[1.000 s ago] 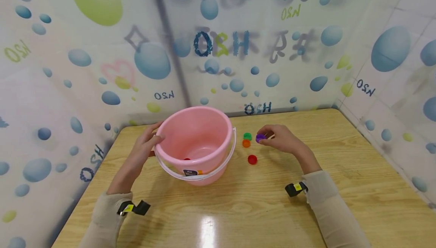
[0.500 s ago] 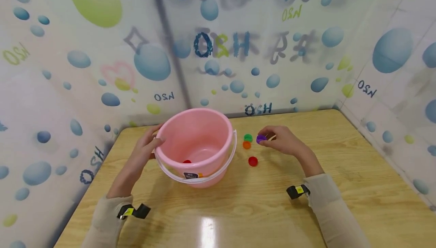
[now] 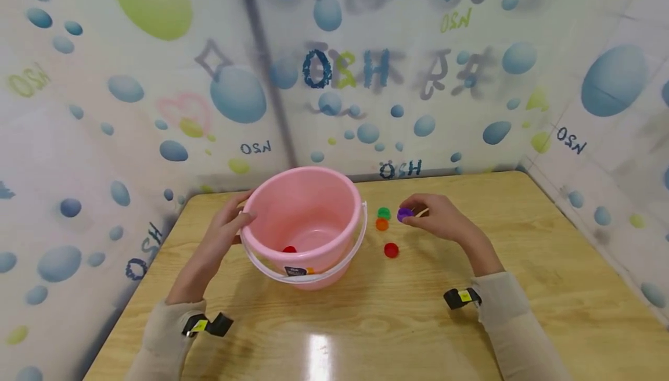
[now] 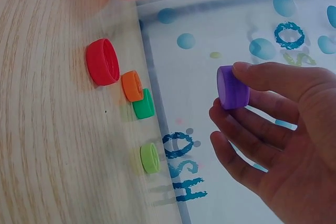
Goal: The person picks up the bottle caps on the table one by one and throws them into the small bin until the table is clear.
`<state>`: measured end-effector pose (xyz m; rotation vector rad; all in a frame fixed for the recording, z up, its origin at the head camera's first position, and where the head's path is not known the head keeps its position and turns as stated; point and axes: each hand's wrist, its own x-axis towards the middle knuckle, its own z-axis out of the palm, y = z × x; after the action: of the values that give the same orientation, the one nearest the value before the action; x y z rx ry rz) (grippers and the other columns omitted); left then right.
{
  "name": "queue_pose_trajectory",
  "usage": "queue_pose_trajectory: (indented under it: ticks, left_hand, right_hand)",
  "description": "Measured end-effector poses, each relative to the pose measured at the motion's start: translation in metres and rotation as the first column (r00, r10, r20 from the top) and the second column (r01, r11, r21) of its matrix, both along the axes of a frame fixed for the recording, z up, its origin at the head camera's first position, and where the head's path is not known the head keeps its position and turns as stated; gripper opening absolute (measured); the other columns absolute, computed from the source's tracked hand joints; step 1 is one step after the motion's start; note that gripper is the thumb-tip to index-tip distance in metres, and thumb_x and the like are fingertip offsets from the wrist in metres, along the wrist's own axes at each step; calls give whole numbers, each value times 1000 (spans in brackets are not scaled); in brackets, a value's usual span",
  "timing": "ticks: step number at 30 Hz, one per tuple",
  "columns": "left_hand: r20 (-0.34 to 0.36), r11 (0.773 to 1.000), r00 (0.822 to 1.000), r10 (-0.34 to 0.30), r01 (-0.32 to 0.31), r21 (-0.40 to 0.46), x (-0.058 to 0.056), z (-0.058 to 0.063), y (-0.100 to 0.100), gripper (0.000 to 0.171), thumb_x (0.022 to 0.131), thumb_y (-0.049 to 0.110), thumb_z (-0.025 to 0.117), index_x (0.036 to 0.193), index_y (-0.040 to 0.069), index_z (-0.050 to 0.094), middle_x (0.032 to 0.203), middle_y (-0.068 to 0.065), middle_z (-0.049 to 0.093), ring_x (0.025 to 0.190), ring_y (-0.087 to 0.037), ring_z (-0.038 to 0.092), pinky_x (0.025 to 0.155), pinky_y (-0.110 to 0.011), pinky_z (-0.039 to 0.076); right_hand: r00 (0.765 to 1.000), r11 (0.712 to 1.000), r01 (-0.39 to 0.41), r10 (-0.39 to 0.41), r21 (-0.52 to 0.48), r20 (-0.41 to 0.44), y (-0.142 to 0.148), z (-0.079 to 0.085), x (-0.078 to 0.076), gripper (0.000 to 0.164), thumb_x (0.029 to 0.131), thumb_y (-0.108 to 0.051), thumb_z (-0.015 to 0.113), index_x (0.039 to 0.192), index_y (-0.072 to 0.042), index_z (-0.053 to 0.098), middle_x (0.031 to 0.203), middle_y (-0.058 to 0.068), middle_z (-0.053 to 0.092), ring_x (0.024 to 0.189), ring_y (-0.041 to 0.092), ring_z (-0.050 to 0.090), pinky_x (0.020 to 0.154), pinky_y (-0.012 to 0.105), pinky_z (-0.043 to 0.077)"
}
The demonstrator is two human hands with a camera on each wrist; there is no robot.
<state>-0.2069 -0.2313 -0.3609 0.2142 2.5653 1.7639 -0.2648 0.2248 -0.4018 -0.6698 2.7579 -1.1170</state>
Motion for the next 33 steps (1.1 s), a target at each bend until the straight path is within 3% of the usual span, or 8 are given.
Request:
queue_pose_trajectory:
  ticks: [11, 20, 29, 33]
  left_hand:
    - [25, 1000, 1000, 12, -12, -2, 2, 0, -1, 56, 103, 34, 54, 156, 25, 41, 140, -17, 61, 105, -36, 68, 80, -32, 60]
    - [25, 1000, 1000, 4, -4, 3, 0, 1, -1, 54, 104, 33, 53, 156, 24, 41, 138, -18, 62, 103, -38, 69, 78, -32, 61]
    - [30, 1000, 999, 13, -13, 1, 0, 0, 0, 53, 104, 33, 54, 155, 26, 42, 138, -17, 62, 104, -37, 68, 79, -32, 60]
    - [27, 1000, 1000, 10, -10, 1, 0, 2, 1, 54, 104, 33, 54, 156, 26, 41, 138, -17, 62, 106, -38, 68, 79, -31, 60]
  right_hand:
    - [1000, 1000, 3, -3, 2, -26, 2, 3, 1, 31, 98, -23, 71, 123, -5, 70, 114, 10, 74, 103, 24, 69, 87, 28, 59]
    - [999, 1000, 16, -16, 4, -34, 1, 7, 5, 33, 98, -26, 71, 124, -5, 70, 114, 10, 74, 102, 23, 69, 86, 30, 60]
    - [998, 1000, 25, -25, 9, -55, 1, 14, 6, 35, 99, -28, 71, 126, -7, 70, 115, 9, 74, 103, 23, 69, 84, 17, 54]
    - [998, 999, 34, -34, 7, -55, 2, 16, 6, 34, 98, -29, 71, 125, -8, 70, 114, 8, 74, 103, 22, 69, 84, 17, 54]
